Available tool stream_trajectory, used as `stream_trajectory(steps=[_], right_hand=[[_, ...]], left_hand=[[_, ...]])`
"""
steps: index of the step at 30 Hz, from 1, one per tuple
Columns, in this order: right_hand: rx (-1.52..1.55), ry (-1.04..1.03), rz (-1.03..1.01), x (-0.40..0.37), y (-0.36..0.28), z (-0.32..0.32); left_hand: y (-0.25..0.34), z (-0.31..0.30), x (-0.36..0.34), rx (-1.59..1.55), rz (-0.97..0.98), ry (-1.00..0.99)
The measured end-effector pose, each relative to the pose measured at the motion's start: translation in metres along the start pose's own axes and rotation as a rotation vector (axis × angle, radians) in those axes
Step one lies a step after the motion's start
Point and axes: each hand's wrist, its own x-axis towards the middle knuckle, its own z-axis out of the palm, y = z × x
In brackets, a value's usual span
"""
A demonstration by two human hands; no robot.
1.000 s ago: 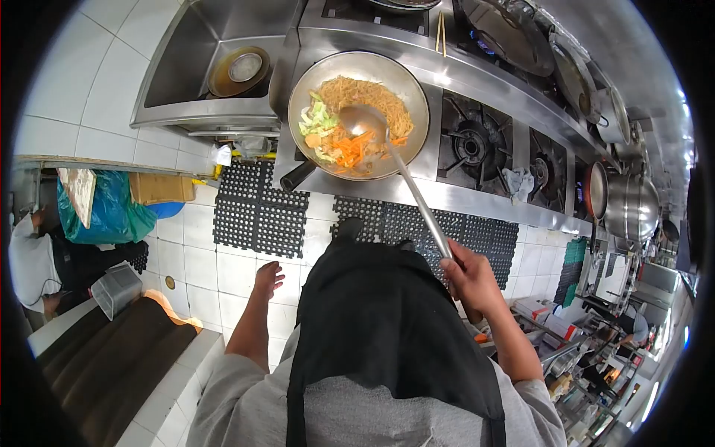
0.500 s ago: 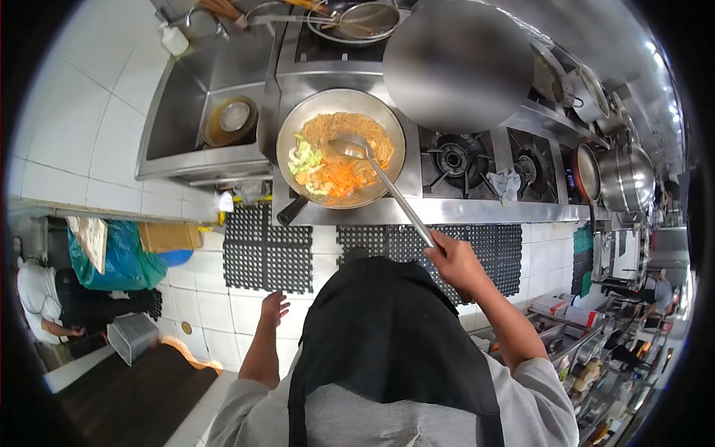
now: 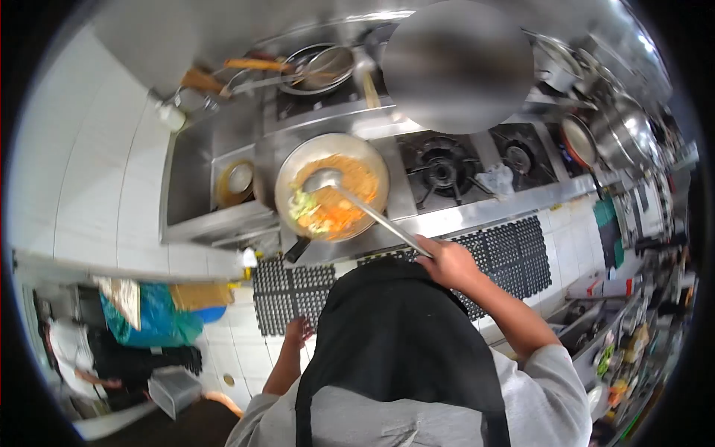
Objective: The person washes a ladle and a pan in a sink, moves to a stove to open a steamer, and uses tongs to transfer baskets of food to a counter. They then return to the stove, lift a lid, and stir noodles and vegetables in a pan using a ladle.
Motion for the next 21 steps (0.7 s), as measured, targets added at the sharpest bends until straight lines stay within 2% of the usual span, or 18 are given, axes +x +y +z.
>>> stream_trajectory(steps=[1,3,4,5,6,7,8,10,11,12,14,16,18,20,21], right_hand=[[-0.034,0.024,-0.032,0.013,0.003,0.005],[-0.049,0.125,-0.113,0.045,0.037,0.036],[-0.044,0.111,-0.125,0.063,0.060,0.055],[-0.117,0.075,-0.118,0.073,0.069,0.059],[-0.144,0.018,-0.063,0.083,0.080,0.067],[-0.117,0.029,-0.053,0.079,0.081,0.060],[-0.126,-0.046,-0.003,0.079,0.081,0.055],[-0.015,-0.152,0.024,0.071,0.079,0.035],[0.038,-0.053,0.066,0.065,0.083,0.025],[0.092,0.044,0.104,0.059,0.088,0.016],[0.268,0.227,0.199,0.048,0.109,0.007],[0.517,0.397,0.316,0.033,0.158,0.013],[0.725,0.477,0.562,0.010,0.234,0.061],[0.913,0.414,0.808,-0.056,0.274,0.077],[0.611,0.380,0.783,-0.095,0.321,0.125]], left_hand=[[-0.004,-0.003,0.004,0.144,0.190,0.022],[-0.002,-0.002,0.015,0.131,0.235,-0.001],[0.003,-0.008,0.025,-0.015,0.071,-0.015],[0.008,-0.019,0.048,0.756,0.385,-0.108],[0.015,-0.024,0.062,1.477,0.787,0.055],[0.027,-0.010,0.063,1.618,0.821,0.074],[0.040,0.008,0.062,1.555,0.713,0.044],[0.065,0.045,0.061,0.955,0.309,0.010],[0.076,0.065,0.061,0.675,0.155,0.055],[0.086,0.083,0.059,0.567,0.099,0.076],[0.101,0.110,0.054,0.550,0.092,0.064],[0.112,0.135,0.044,0.577,0.098,0.049],[0.121,0.160,0.035,0.622,0.115,0.022],[0.127,0.184,0.027,0.674,0.124,-0.002],[0.128,0.196,0.023,0.702,0.131,-0.012]])
